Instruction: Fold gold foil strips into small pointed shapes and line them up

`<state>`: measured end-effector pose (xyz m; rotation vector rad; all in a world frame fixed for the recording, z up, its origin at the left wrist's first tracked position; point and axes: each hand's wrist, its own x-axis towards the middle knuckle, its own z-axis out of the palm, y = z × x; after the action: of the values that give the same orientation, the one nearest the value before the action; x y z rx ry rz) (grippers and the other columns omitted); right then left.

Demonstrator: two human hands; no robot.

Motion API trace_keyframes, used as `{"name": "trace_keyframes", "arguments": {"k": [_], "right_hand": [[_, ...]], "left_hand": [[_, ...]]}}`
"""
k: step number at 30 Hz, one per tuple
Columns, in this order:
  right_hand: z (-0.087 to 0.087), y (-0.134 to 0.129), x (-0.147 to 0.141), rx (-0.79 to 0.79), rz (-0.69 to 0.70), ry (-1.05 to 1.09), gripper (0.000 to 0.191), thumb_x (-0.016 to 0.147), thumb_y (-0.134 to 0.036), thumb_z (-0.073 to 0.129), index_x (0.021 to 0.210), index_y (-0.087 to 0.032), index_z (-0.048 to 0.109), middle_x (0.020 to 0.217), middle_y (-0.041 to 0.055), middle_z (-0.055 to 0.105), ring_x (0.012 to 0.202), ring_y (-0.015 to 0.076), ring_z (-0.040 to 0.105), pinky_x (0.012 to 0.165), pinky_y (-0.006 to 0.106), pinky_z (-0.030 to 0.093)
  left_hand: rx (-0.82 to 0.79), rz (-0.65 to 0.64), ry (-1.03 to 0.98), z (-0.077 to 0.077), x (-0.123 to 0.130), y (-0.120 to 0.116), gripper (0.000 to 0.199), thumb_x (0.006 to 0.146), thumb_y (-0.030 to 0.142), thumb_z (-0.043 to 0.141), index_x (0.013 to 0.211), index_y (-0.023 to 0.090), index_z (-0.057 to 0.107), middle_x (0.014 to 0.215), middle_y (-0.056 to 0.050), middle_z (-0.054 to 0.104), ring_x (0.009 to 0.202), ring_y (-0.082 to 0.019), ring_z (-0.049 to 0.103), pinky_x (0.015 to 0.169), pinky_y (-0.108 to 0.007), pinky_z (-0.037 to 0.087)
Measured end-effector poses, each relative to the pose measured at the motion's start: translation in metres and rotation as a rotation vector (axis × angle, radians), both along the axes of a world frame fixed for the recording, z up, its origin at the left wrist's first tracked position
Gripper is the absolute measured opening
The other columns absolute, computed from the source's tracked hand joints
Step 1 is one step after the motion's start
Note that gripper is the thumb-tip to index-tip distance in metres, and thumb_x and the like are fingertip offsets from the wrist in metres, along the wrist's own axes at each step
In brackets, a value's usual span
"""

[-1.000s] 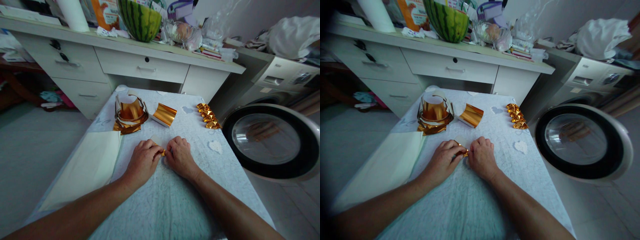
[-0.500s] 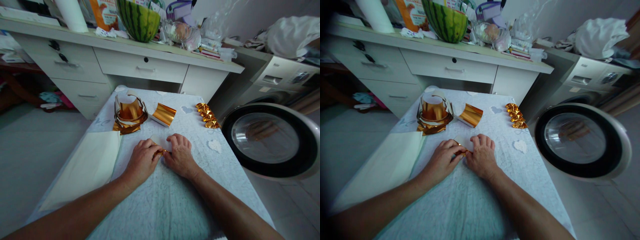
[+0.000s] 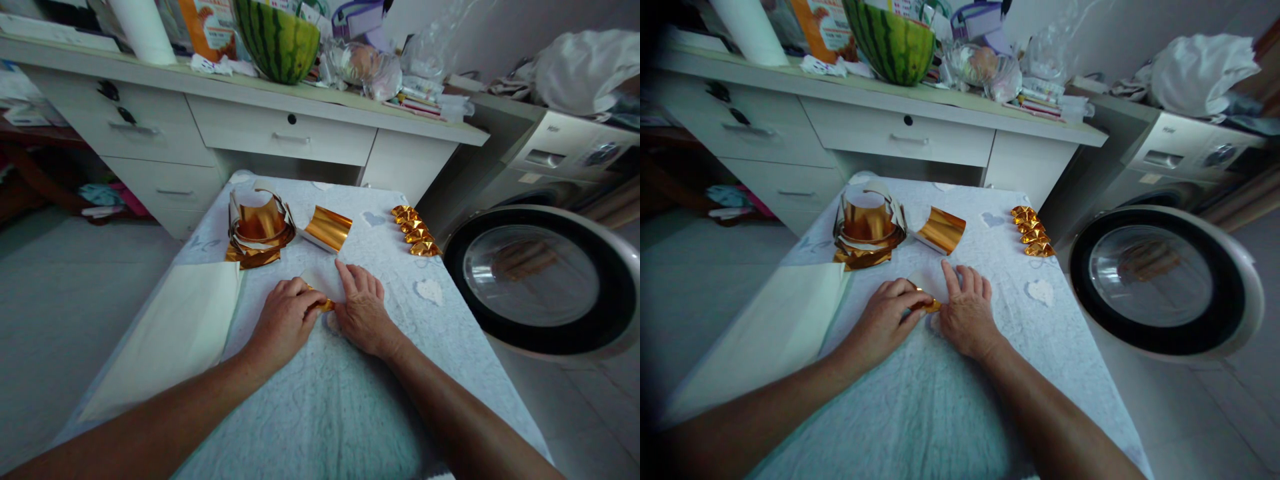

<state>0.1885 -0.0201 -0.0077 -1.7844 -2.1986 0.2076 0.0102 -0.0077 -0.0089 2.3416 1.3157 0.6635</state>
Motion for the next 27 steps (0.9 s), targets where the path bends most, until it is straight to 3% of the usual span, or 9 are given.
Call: {"name": "trace_keyframes", "arguments": {"k": [9,17,21,27], "right_hand": [[0.0032,-0.0014,0.003,-0.051,0.008,0.017,0.083,0.076,-0.013,0.049,0.154,-0.021,0.021,0.145,0.015,0.038,0.133,0.0315,0.033,0.111,0.053,0.023],[0.0062,0.0,0.0027,-0.089,-0.037,0.095,0.073,0.085,-0.024,0.043,0.151,-0.005,0.019,0.146,0.0199,0.039,0.134,0.0299,0.034,0.112,0.05,0.026],[0.0018,0.0003,-0.0024,-0.027,-0.061,0.042,0.069,0.09,-0.034,0.045,0.151,-0.008,0.024,0.145,0.019,0.041,0.132,0.0316,0.036,0.111,0.05,0.026],[0.0,-0.0009,-0.0002,-0.001,-0.017,0.051,0.073,0.083,-0.026,0.05,0.15,-0.011,0.025,0.143,0.0178,0.042,0.131,0.0318,0.035,0.11,0.053,0.026]], "left_hand": [[0.004,-0.003,-0.017,-0.0039,-0.0018,0.0017,0.019,0.088,0.021,0.061,0.103,0.026,0.072,0.095,-0.004,0.06,0.093,-0.021,0.053,0.085,-0.037,0.043],[-0.005,-0.01,0.0,-0.0021,-0.0016,0.0006,0.024,0.088,0.019,0.06,0.107,0.027,0.073,0.093,-0.005,0.059,0.094,-0.022,0.052,0.084,-0.038,0.042],[0.0,-0.014,-0.012,-0.0017,-0.0015,0.0,0.024,0.089,0.02,0.06,0.107,0.028,0.073,0.092,-0.005,0.059,0.093,-0.022,0.051,0.083,-0.037,0.043],[0.005,-0.022,-0.024,-0.0039,-0.0023,0.0,0.023,0.089,0.02,0.06,0.107,0.027,0.073,0.093,-0.005,0.059,0.094,-0.022,0.051,0.084,-0.037,0.043]]}}
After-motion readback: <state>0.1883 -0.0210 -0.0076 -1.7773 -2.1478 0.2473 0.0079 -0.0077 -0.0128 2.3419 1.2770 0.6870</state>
